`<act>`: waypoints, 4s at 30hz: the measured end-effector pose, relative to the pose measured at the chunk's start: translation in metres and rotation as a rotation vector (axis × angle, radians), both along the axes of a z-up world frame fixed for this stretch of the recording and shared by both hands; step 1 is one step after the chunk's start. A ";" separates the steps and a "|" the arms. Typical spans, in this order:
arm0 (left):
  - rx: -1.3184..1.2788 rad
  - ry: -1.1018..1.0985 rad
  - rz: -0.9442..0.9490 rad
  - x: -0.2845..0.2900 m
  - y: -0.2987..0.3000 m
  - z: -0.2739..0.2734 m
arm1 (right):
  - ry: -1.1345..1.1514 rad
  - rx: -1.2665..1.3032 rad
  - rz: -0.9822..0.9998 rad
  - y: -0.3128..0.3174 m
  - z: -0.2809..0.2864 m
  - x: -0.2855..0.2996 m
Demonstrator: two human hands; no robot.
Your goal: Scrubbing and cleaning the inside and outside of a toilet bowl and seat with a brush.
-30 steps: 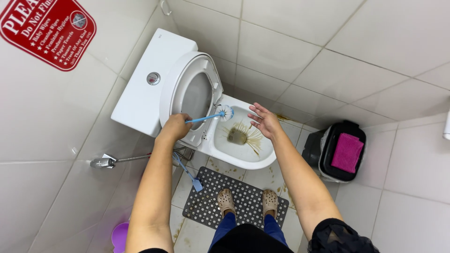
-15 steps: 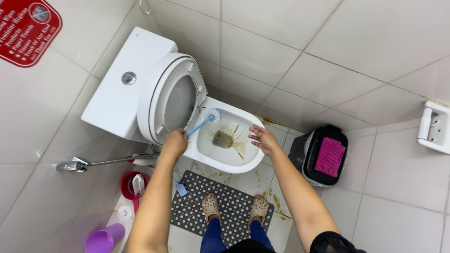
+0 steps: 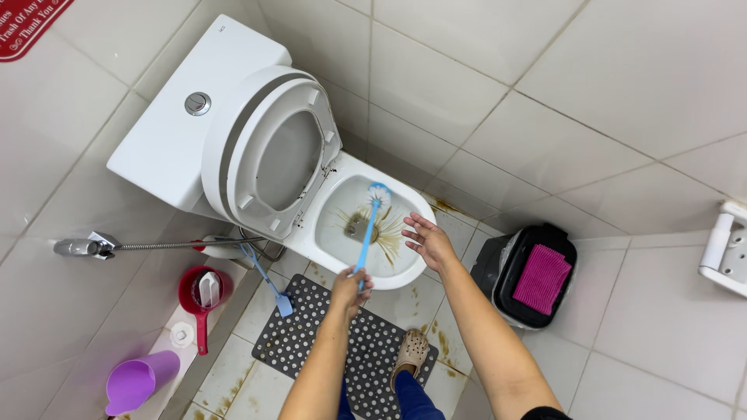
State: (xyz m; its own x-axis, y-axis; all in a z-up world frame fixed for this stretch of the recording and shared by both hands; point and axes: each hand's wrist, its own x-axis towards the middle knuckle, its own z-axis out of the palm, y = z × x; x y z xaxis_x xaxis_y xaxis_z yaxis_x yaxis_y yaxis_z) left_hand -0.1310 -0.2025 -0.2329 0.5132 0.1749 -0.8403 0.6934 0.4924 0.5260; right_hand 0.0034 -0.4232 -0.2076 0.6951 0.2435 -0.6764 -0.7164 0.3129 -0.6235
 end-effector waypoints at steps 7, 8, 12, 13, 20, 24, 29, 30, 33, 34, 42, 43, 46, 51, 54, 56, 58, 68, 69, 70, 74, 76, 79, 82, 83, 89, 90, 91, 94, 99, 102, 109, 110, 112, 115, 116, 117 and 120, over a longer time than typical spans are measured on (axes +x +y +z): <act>-0.212 0.029 0.169 -0.023 -0.060 -0.032 | -0.012 0.037 -0.137 -0.027 -0.006 -0.019; -0.139 0.016 0.091 -0.025 -0.066 -0.034 | -0.006 0.015 -0.178 -0.034 -0.008 -0.023; 0.031 0.019 -0.136 -0.035 -0.098 -0.022 | 0.052 0.006 -0.265 -0.063 -0.034 -0.042; 0.028 0.021 -0.134 -0.035 -0.105 -0.021 | 0.055 0.002 -0.263 -0.067 -0.037 -0.046; 0.666 -0.174 -0.204 0.026 -0.095 -0.146 | 0.058 0.015 -0.290 -0.074 -0.035 -0.047; 0.290 0.022 -0.084 0.061 -0.088 -0.042 | 0.058 0.022 -0.278 -0.082 -0.034 -0.046; 0.411 -0.112 -0.396 -0.038 -0.115 -0.086 | 0.042 0.049 -0.278 -0.076 -0.033 -0.042; 0.310 -0.032 -0.378 -0.051 -0.113 -0.066 | 0.045 0.041 -0.281 -0.075 -0.032 -0.045; 0.416 -0.085 -0.404 -0.055 -0.084 -0.064 | 0.018 0.057 -0.253 -0.069 -0.027 -0.040; 0.417 -0.083 -0.404 -0.053 -0.079 -0.053 | 0.020 0.058 -0.253 -0.068 -0.029 -0.042; 0.189 0.030 -0.177 -0.015 -0.098 0.012 | 0.020 0.040 -0.275 -0.066 -0.032 -0.053; 0.187 0.028 -0.179 -0.009 -0.113 0.009 | 0.018 0.037 -0.277 -0.070 -0.033 -0.053; 0.062 0.009 -0.119 0.006 -0.144 -0.003 | 0.031 0.043 -0.297 -0.076 -0.040 -0.066; -0.115 -0.093 0.011 0.042 -0.149 -0.001 | -0.008 0.032 -0.327 -0.087 -0.040 -0.067; -0.135 -0.020 -0.100 0.016 -0.154 0.004 | -0.011 0.041 -0.346 -0.088 -0.038 -0.072; -0.066 -0.060 -0.129 0.028 -0.155 -0.022 | 0.006 0.034 -0.351 -0.088 -0.045 -0.072; 0.000 -0.101 -0.153 0.039 -0.152 -0.028 | 0.022 0.024 -0.351 -0.088 -0.048 -0.070; 0.350 -0.074 -0.329 0.046 -0.113 -0.097 | 0.015 0.074 -0.348 -0.077 -0.060 -0.063; 0.473 -0.101 -0.292 0.065 -0.103 -0.127 | 0.001 0.091 -0.351 -0.076 -0.061 -0.062; 0.475 -0.105 -0.297 0.075 -0.093 -0.108 | -0.002 0.093 -0.356 -0.075 -0.059 -0.061; 0.546 -0.075 -0.295 0.054 -0.097 -0.109 | -0.021 0.066 -0.366 -0.075 -0.053 -0.062; 0.695 -0.208 -0.478 0.016 -0.111 -0.117 | -0.035 0.070 -0.371 -0.072 -0.057 -0.061; 0.604 -0.174 -0.891 -0.019 -0.116 -0.113 | -0.002 0.079 -0.365 -0.062 -0.066 -0.061; 0.660 -0.107 -0.729 0.020 -0.080 -0.124 | 0.017 0.058 -0.378 -0.043 -0.063 -0.059; 0.576 -0.017 -0.657 0.039 -0.067 -0.095 | 0.011 0.062 -0.375 -0.040 -0.058 -0.060; 0.751 -0.239 -0.792 -0.002 -0.074 -0.168 | -0.005 0.045 -0.397 -0.023 -0.053 -0.053; 0.742 -0.360 -0.915 -0.028 -0.085 -0.170 | -0.010 0.053 -0.400 -0.022 -0.054 -0.053; 0.743 -0.362 -0.915 -0.028 -0.079 -0.151 | -0.012 0.053 -0.400 -0.020 -0.055 -0.051; 0.648 -0.142 -1.094 -0.016 -0.049 -0.118 | -0.006 0.058 -0.415 -0.010 -0.056 -0.051; 0.717 -0.032 -0.853 0.066 -0.023 -0.112 | 0.003 0.055 -0.456 -0.003 -0.050 -0.050; 0.700 -0.065 -0.971 0.033 -0.041 -0.111 | -0.015 0.062 -0.470 -0.004 -0.049 -0.058; 0.712 -0.254 -1.285 -0.005 0.001 -0.087 | 0.009 0.068 -0.491 -0.011 -0.056 -0.063; 0.636 -0.138 -1.223 0.013 0.005 -0.084 | 0.009 0.057 -0.489 -0.012 -0.058 -0.063; 0.550 -0.021 -1.162 0.045 -0.001 -0.086 | 0.016 0.040 -0.490 -0.017 -0.064 -0.064; 0.575 -0.011 -0.884 0.058 -0.032 -0.102 | 0.021 0.057 -0.490 -0.026 -0.070 -0.073; 0.574 -0.015 -0.865 0.050 -0.044 -0.110 | 0.012 0.071 -0.485 -0.028 -0.070 -0.074; 0.573 -0.018 -0.846 0.042 -0.057 -0.117 | 0.002 0.084 -0.481 -0.030 -0.069 -0.075; 0.710 -0.151 -1.212 -0.003 -0.074 -0.085 | 0.052 0.051 -0.464 -0.047 -0.074 -0.070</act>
